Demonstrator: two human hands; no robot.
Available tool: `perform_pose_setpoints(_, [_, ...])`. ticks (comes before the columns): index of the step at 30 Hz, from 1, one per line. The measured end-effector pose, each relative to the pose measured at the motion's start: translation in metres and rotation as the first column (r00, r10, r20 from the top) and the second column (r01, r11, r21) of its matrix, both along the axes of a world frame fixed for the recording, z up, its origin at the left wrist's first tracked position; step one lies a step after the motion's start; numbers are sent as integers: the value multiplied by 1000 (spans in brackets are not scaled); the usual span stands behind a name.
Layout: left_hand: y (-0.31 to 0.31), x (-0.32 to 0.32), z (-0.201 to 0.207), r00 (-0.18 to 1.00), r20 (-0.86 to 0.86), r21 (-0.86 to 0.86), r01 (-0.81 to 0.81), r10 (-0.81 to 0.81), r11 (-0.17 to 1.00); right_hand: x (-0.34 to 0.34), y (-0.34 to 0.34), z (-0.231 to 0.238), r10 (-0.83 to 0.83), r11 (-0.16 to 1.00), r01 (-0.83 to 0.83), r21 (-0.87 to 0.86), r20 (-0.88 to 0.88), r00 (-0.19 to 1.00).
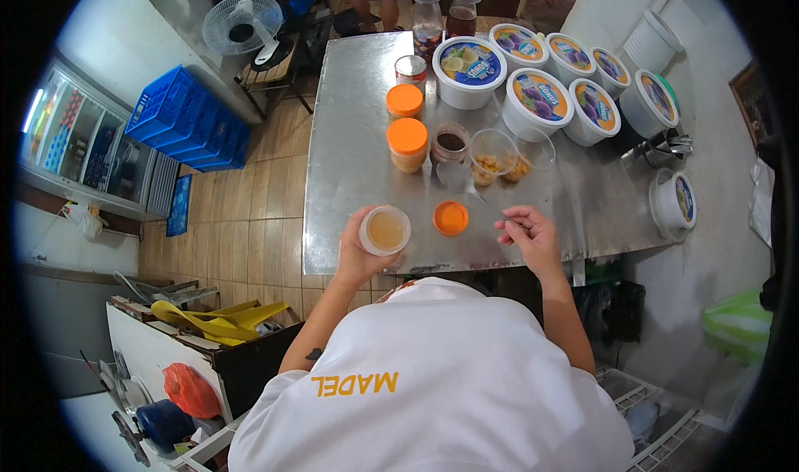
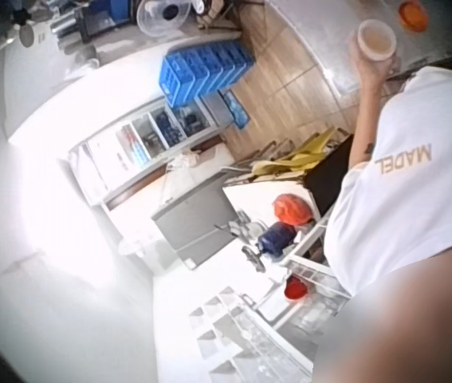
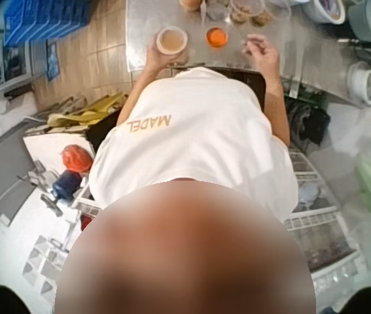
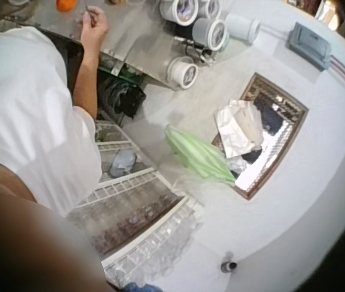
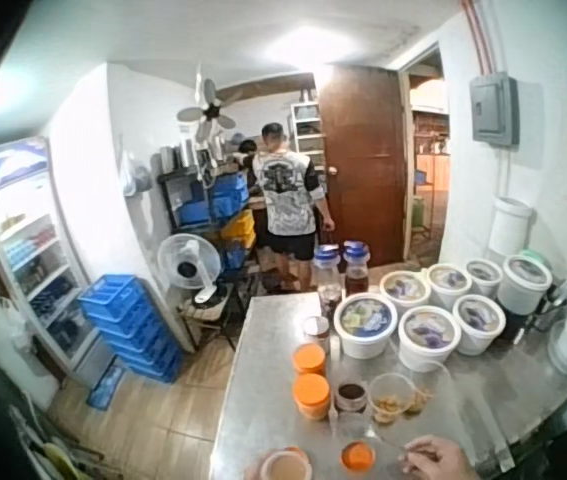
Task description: The person scoops various toppings from labeled tubs and jars into small clear plastic cups using a spoon. They open and close containers, transfer ingredients, and arrange the cups on a metal countertop in a commercial kitchen area.
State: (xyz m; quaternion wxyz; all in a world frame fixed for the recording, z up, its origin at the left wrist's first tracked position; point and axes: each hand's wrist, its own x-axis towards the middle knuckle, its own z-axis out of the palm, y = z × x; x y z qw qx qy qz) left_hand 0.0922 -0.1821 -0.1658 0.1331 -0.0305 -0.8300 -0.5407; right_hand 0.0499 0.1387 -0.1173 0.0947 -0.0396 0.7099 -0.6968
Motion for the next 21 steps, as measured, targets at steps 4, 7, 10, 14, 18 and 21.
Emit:
perform_pose_setpoints(4, [2, -2, -4, 997, 30, -41, -69, 70, 997, 6, -23, 61, 17, 993, -50, -108, -289, 957])
perform_pose_setpoints(7, [5, -4, 2, 996, 39, -13, -76, 77, 997, 0, -35, 79, 106, 994, -108, 30, -562, 820])
perform_pose_setpoints(10, [4, -5, 1, 995, 7, -84, -100, 101, 991, -3, -52, 85, 235, 972, -149, 184, -659, 715])
perform_pose_setpoints(14, [7, -4, 4, 992, -62, -122, -114, 107, 986, -6, -79, 82, 409, 909, -185, 373, -721, 560])
perform_pose_setpoints(18, [11, -2, 11, 988, -109, -105, -118, 106, 988, -9, -98, 58, 450, 889, -151, 432, -762, 466])
perform_pose_setpoints(21, [12, -3, 13, 984, -146, -182, -125, 99, 975, -4, -112, 31, 298, 952, -199, 231, -563, 771])
